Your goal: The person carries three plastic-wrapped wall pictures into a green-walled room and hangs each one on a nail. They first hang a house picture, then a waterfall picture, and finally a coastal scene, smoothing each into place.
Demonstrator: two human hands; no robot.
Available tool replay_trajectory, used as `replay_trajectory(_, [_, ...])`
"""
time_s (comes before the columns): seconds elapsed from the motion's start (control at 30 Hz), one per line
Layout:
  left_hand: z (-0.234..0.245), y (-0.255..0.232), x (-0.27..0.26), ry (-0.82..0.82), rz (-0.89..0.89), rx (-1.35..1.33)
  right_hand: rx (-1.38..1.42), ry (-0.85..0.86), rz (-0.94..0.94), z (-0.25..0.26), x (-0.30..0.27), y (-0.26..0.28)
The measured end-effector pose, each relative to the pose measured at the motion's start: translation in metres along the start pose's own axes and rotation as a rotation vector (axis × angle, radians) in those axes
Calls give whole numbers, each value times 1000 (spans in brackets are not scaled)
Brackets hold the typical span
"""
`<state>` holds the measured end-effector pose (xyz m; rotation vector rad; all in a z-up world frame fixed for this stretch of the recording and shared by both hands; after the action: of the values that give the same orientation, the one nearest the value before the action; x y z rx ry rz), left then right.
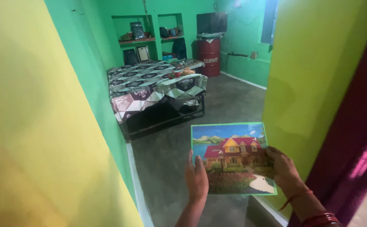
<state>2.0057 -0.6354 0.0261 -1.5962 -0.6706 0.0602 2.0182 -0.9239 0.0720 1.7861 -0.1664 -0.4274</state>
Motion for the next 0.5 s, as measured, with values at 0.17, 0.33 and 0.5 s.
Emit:
replay_trajectory(0.17, [-12, 21, 61, -17, 77, 82, -11, 65, 4, -49, 62, 11])
replay_trajectory(0.33, [-20, 45, 116, -66, 112, 148, -36, 117, -6, -93, 129, 13])
replay_trajectory(0.5, [-40, 80, 180, -87, 202, 67, 41, 241, 5, -141, 208, 18])
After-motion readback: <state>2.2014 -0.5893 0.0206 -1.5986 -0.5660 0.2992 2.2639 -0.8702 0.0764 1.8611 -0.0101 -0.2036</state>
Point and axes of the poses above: each hand's wrist, its own x-axis towards the middle knuckle, its own z-axis out of the back of the hand, y = z × x, the point moved 4 cm from there along x, towards the middle knuckle, and after that the axes turned 1 degree about -y, right-handed, at the moved point
